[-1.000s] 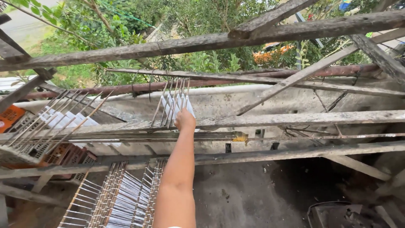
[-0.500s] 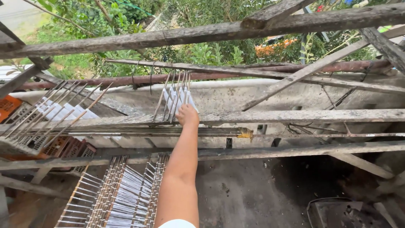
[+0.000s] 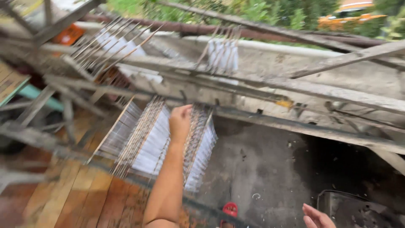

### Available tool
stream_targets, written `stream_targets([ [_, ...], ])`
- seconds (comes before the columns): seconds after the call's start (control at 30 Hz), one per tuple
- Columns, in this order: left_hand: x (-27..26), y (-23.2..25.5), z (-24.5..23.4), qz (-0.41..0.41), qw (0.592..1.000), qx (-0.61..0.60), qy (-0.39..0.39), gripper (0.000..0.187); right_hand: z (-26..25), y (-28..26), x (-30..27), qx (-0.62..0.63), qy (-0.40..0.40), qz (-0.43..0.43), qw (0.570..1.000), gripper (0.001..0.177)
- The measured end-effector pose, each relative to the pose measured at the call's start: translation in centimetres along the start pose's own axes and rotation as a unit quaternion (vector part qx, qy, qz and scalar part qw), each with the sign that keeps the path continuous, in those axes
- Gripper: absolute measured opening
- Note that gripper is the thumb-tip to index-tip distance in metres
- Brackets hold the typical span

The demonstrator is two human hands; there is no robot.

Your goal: Trimming the excess wax and wick from the bottom of newly made candles and hanging the rods on a storage rack.

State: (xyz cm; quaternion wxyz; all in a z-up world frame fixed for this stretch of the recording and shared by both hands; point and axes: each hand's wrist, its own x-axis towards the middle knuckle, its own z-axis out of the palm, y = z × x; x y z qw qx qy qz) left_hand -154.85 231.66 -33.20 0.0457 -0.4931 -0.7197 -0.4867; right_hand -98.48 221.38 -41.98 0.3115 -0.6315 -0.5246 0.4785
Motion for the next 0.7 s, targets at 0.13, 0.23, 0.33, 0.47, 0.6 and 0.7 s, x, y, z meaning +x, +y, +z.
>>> stream_targets([
  [0.13,-6.8,-9.4,-9.3,-0.169,0.972,0.157,0.034,0.022,1.0,1.7,2.9,-0.219,-0.052,-0.225,0.948,0.045],
  [0.23,-11.9,-12.0,-11.5,-0.197,0.968,0.156,-0.002,0.022,2.1,0.4,3.6,-0.24,-0.156,-0.209,0.935,0.051],
  [0.33,-14.9,-10.6,-11.8,-0.295,0.939,0.17,-0.043,0.025,3.3,-2.2,2.0,-0.245,-0.178,-0.263,0.916,0.047],
  [0.47,-17.0,-12.7,-10.6,-0.356,0.911,0.204,-0.045,0.027,4.9,-5.0,-0.1,-0.275,-0.223,-0.226,0.908,0.043],
  [0.6,-17.6,-14.7,-8.9,-0.393,0.894,0.181,-0.115,0.035,6.1,-4.6,0.1,-0.279,-0.246,-0.258,0.892,0.043],
  [0.7,-17.5,-15.4,-8.5,-0.386,0.905,0.168,-0.06,0.03,6.5,-4.4,0.3,-0.296,-0.255,-0.253,0.885,0.043],
])
